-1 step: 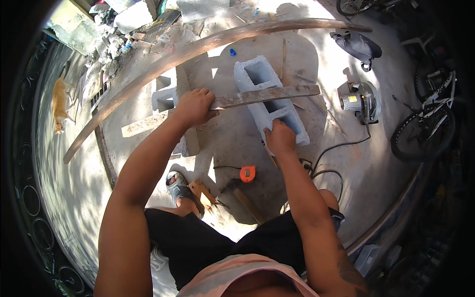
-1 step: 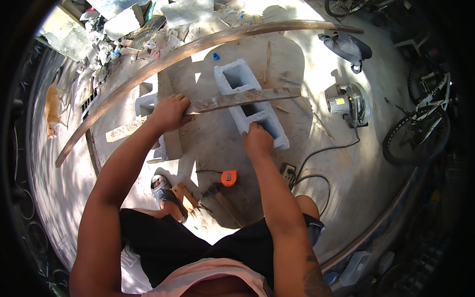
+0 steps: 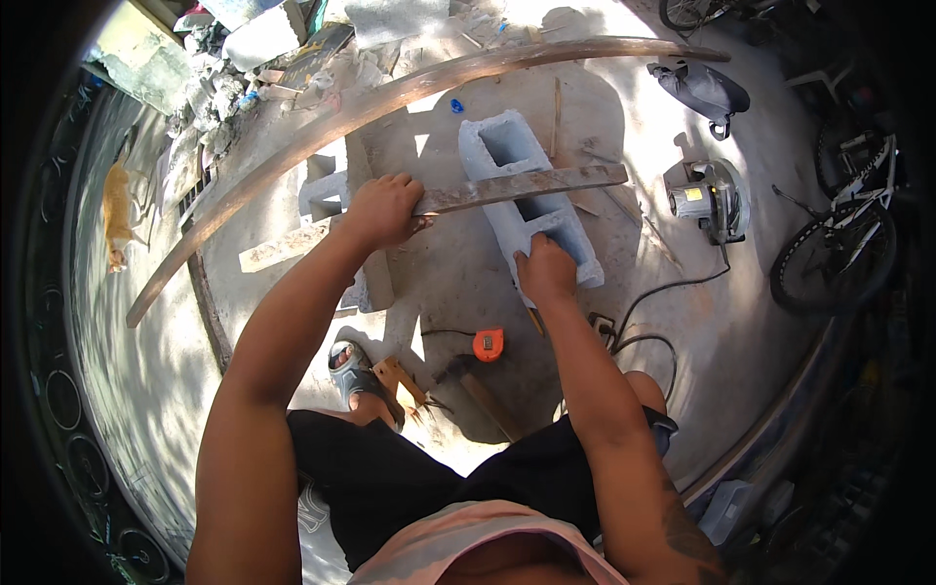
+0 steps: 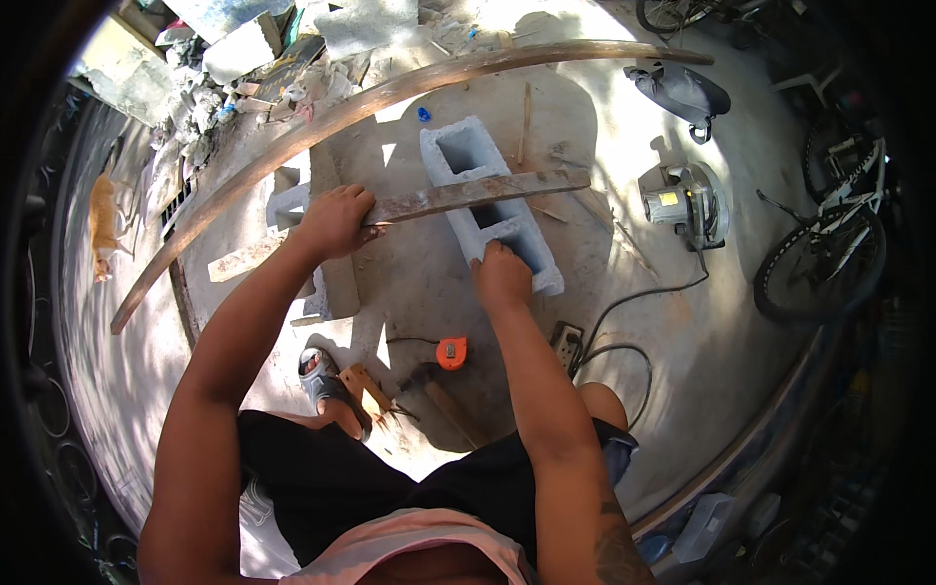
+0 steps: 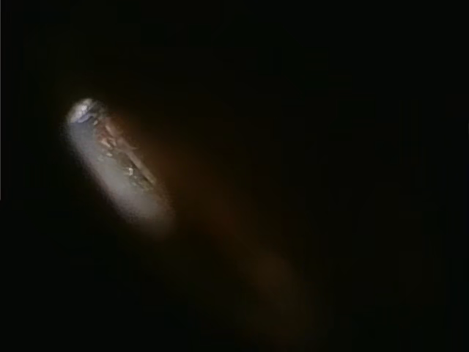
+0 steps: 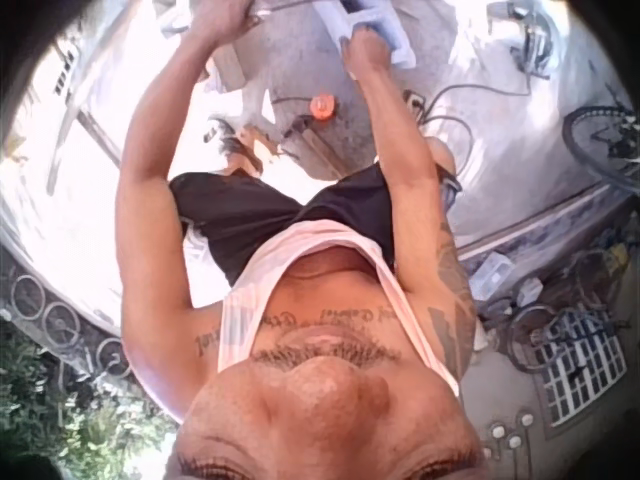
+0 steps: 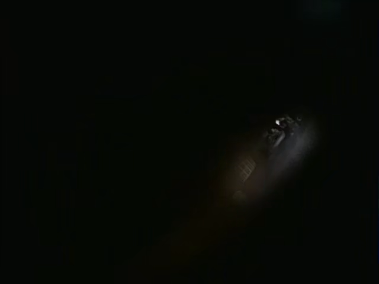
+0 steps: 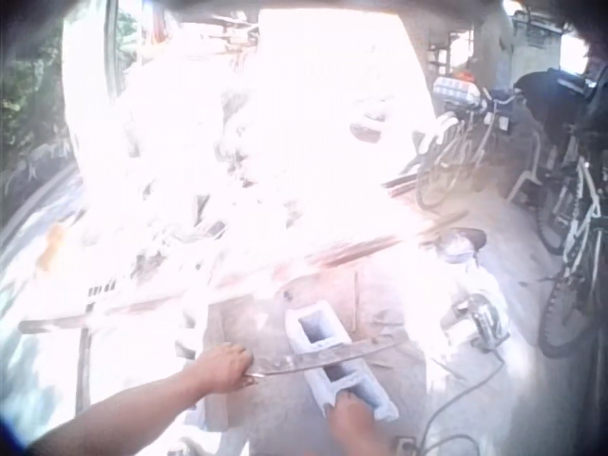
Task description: The person measures and marks a wooden plank, then uses a circular saw to cut it. Afterward, they position the cut piece onto a larger wooden frame and hammer nails to secure it. The task involves measuring, cutting, and nailing wood components.
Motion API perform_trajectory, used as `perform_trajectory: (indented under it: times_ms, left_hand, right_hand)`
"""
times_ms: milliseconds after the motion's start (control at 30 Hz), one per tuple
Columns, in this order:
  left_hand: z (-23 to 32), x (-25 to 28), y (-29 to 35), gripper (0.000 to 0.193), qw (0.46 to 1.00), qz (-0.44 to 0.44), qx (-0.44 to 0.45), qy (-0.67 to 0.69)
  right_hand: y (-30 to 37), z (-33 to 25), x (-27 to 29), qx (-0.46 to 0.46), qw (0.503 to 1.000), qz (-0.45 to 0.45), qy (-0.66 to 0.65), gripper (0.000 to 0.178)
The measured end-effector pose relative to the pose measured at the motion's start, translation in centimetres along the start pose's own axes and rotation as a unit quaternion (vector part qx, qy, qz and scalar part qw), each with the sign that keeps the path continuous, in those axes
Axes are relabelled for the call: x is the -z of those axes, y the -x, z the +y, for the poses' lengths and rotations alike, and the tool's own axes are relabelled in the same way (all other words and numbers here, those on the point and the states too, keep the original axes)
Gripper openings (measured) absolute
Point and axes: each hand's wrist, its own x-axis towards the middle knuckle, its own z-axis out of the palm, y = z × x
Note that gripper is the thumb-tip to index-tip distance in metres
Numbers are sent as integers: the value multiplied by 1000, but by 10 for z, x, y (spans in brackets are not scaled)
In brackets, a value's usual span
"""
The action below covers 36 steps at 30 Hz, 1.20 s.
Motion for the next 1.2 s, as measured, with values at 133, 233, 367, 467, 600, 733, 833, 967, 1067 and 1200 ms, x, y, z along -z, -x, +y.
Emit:
perform_trajectory:
  times_ms: [133, 233, 367, 467, 600, 733, 833, 967, 1067, 1200]
  left_hand:
    - [-8, 11, -25, 43, 1000, 3, -3, 0]
    - [-15, 14, -38, 43, 1000, 6, 4, 15]
    - [-18, 4, -59, 45, 999, 15, -22, 25]
    - [-18, -3, -74, 46, 998, 22, -53, 29]
    - [-10, -18, -94, 47, 995, 44, -79, 31]
    - [-2, -32, -102, 46, 997, 31, -62, 46]
    - [8, -38, -106, 47, 997, 31, -49, 55]
    - [9, -38, -112, 48, 997, 24, -47, 53]
    - [20, -34, -118, 48, 998, 15, -33, 58]
    - [26, -30, -111, 48, 998, 0, -13, 66]
  right_hand:
    - [-24, -46, -15, -8, 1000, -15, -18, 34]
    - [-37, -87, -29, -37, 998, -50, 0, 32]
    - [-39, -111, -54, -35, 999, -18, 1, 24]
    - [-31, -113, -70, 4, 1000, 13, 17, 20]
    - [-25, -114, -65, 29, 999, 8, 14, 16]
    - [-29, -114, -57, -4, 999, -26, -19, 31]
    - [-31, -106, -50, -3, 999, -25, -34, 31]
    - [-34, -105, -50, -2, 999, -20, -47, 31]
    - [-35, -105, -58, 12, 1000, -6, -27, 23]
    - [-34, -111, -57, 22, 999, -28, -28, 22]
